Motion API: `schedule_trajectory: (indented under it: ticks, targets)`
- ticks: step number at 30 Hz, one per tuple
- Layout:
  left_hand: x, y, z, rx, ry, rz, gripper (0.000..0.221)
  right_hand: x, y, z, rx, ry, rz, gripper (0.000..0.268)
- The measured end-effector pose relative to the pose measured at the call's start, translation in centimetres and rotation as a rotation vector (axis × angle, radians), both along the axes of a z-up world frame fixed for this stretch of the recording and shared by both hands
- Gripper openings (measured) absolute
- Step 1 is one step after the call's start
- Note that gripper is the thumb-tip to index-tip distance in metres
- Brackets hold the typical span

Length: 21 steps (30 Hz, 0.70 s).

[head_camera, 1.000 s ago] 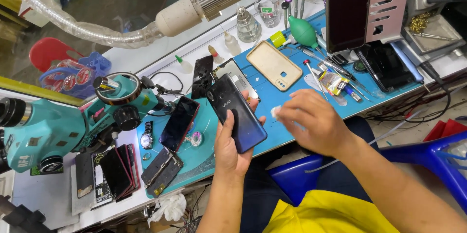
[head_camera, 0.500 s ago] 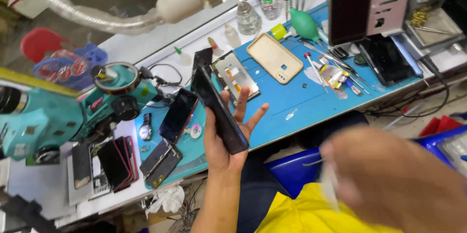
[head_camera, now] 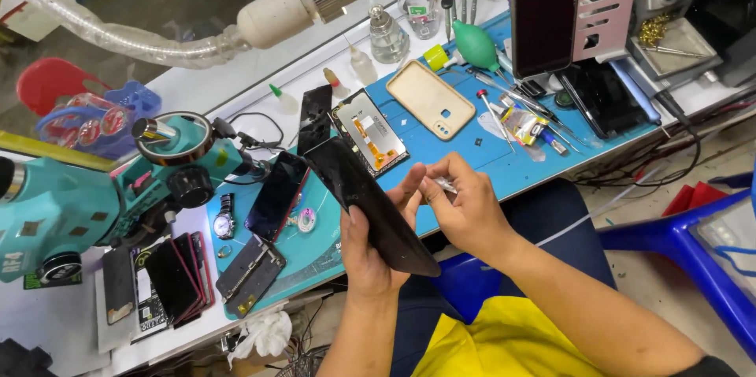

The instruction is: Disconnecting a battery and internal components from a mobile phone using a prying tool.

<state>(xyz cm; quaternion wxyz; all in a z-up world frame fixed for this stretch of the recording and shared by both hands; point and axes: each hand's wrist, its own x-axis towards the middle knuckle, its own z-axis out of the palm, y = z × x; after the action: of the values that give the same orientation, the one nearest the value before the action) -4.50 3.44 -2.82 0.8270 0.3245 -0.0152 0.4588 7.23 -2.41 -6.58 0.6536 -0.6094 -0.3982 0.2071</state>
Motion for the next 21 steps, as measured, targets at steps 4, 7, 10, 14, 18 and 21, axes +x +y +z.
schedule_trajectory:
  ticks: [4,7,10,14,18,21]
  targets:
    - [-0.4,0.7,-2.5,-0.024,0.044,-0.014,0.030,0.2,0.2,2.2,0.063,0.076,0.007,0.018]
    - [-0.3,-0.3,-2.7,-0.077,0.042,-0.033,0.027,0.5,0.4,2.0,-0.044,-0.065,-0.070,0.020]
    - [0.6,-1.2,-1.3,-0.052,0.087,-0.024,0.024,1.1,1.2,1.7,-0.018,0.049,-0.028,0.018]
    - [0.4,0.4,-1.1,-0.030,0.065,0.010,0.024,0.8,1.2,2.0,0.141,0.590,0.138,0.016]
    - [0.3,1.0,-2.2,-0.032,0.079,0.024,0.026,0.5,0.6,0.7,0.067,0.254,0.115,0.015]
    - [0.5,0.0,-4.0,-0.073,0.163,0.009,0.034,0.8,1.2,-0.3,0.019,0.057,0.012,0.018]
